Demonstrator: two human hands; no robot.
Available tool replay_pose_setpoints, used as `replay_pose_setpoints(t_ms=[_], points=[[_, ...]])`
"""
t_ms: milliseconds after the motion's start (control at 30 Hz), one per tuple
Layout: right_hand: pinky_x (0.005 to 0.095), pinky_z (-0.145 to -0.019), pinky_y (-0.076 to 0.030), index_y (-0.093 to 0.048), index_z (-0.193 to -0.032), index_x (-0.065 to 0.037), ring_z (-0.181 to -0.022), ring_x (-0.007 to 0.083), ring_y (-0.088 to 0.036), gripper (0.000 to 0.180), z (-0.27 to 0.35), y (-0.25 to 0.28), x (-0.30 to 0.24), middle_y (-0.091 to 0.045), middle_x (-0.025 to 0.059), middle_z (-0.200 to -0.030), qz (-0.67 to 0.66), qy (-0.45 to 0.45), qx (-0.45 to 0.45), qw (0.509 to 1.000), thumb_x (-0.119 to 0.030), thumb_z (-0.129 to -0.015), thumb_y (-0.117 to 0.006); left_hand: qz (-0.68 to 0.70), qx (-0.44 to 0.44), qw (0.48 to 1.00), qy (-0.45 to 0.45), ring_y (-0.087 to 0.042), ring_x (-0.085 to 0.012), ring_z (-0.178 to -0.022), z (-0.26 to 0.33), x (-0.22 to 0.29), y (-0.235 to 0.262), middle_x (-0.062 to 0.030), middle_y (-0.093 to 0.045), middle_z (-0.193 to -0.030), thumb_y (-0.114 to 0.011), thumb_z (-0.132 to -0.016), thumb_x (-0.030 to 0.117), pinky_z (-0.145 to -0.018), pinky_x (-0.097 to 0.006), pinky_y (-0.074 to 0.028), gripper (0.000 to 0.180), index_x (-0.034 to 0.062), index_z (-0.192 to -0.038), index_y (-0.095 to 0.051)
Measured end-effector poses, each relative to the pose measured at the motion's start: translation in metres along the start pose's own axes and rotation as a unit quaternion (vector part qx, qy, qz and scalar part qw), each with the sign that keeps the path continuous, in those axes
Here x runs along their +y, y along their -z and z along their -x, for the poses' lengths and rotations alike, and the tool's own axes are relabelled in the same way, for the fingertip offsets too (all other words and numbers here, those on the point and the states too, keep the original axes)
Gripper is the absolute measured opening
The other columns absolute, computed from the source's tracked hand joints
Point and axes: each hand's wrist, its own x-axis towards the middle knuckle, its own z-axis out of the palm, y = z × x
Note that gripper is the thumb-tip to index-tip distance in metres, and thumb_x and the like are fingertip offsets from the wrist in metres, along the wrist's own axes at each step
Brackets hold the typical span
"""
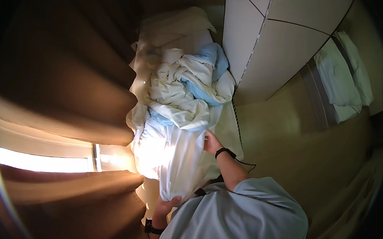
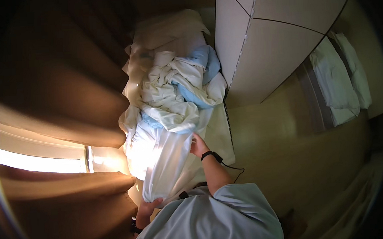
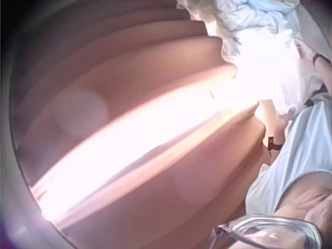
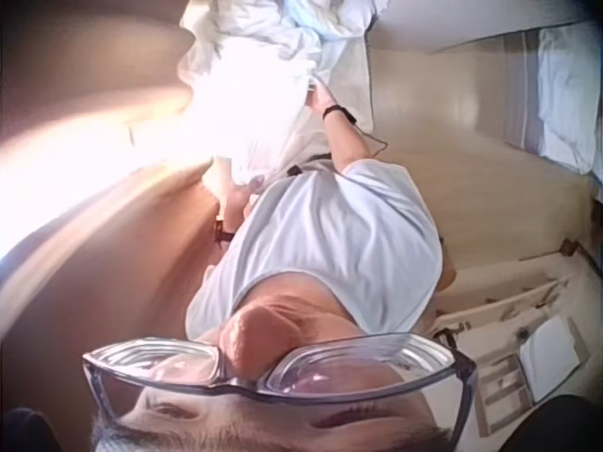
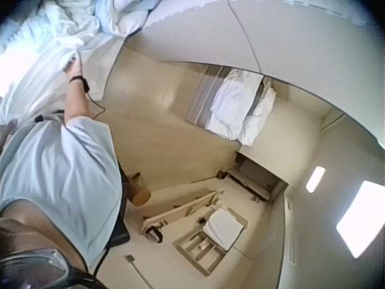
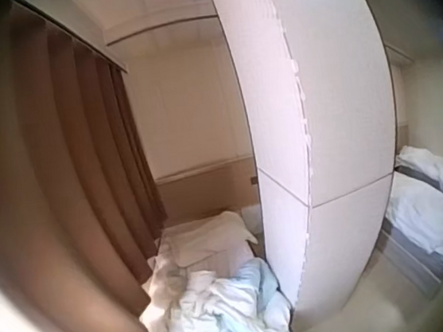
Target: Arranging and tucking bedding on a hotel bed.
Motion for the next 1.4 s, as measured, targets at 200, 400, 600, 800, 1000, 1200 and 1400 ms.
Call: replay_pose_setpoints(t_ms=[200,400,600,800,1000,1200,1400], points=[[0.0365,-0.088,-0.046,-0.050,-0.119,-0.006,-0.105,0.0232,-0.054,0.034,-0.084,-0.093,-0.070,-0.054,0.0089,-0.117,0.057,0.389,0.051,0.918,-0.023,-0.090,-0.047,-0.001,0.007,1.000,-0.013,-0.050,-0.0183,-0.110,-0.044,-0.016,0.010,-0.0076,-0.054,-0.120,-0.071,-0.077,0.012,-0.095,-0.031,-0.040,0.062,-0.0007,-0.130,-0.041],[0.0304,-0.070,-0.044,-0.055,-0.076,-0.007,-0.076,0.0156,-0.053,0.012,0.082,-0.366,-0.179,-0.052,0.0022,-0.077,0.133,0.431,-0.174,0.875,-0.017,-0.080,-0.049,0.003,0.058,0.996,-0.062,-0.056,-0.0171,-0.098,-0.097,0.017,0.008,-0.0084,-0.059,-0.111,-0.068,-0.080,0.020,-0.087,-0.030,-0.043,0.055,-0.0031,-0.125,-0.046],[0.0296,-0.081,-0.044,-0.061,-0.096,0.001,-0.088,0.0184,-0.057,0.025,0.141,-0.326,-0.157,-0.062,0.0081,-0.096,0.169,0.449,-0.193,0.856,-0.020,-0.083,-0.056,-0.037,-0.008,0.998,-0.048,-0.053,-0.0172,-0.104,-0.122,0.016,0.005,-0.0085,-0.058,-0.114,-0.070,-0.079,0.021,-0.090,-0.028,-0.041,0.057,-0.0037,-0.125,-0.047],[0.0281,-0.080,-0.043,-0.060,-0.102,0.003,-0.089,0.0150,-0.057,0.025,0.115,-0.248,-0.118,-0.063,0.0070,-0.098,0.263,0.450,-0.055,0.852,-0.016,-0.086,-0.059,0.008,-0.124,0.992,-0.002,-0.047,-0.0163,-0.111,-0.109,-0.004,0.002,-0.0067,-0.052,-0.121,-0.065,-0.086,0.028,-0.095,-0.029,-0.038,0.058,-0.0015,-0.130,-0.041],[0.0314,-0.072,-0.045,-0.061,-0.100,0.004,-0.082,0.0164,-0.060,0.025,0.079,-0.135,-0.075,-0.065,0.0098,-0.091,0.384,0.416,0.105,0.818,-0.018,-0.087,-0.057,-0.015,-0.096,0.995,0.001,-0.050,-0.0137,-0.104,-0.096,-0.022,0.008,-0.0034,-0.056,-0.113,-0.058,-0.091,0.027,-0.092,-0.028,-0.040,0.046,0.0000,-0.125,-0.046],[0.0381,-0.067,-0.045,-0.057,-0.086,0.006,-0.071,0.0288,-0.059,0.025,0.073,0.021,-0.040,-0.063,0.0174,-0.078,0.462,0.441,0.204,0.742,-0.019,-0.088,-0.054,0.029,-0.067,0.997,0.014,-0.054,-0.0156,-0.099,-0.099,-0.046,0.026,-0.0046,-0.059,-0.108,-0.057,-0.090,0.023,-0.087,-0.030,-0.044,0.041,0.0002,-0.122,-0.048],[0.0377,-0.058,-0.042,-0.053,-0.084,0.005,-0.060,0.0287,-0.055,0.027,0.155,-0.057,-0.022,-0.055,0.0195,-0.068,0.590,0.455,0.124,0.656,-0.022,-0.090,-0.054,0.160,-0.055,0.982,0.086,-0.060,-0.0224,-0.097,-0.122,-0.078,0.041,-0.0108,-0.060,-0.109,-0.053,-0.087,0.015,-0.085,-0.032,-0.048,0.038,-0.0021,-0.121,-0.049]])
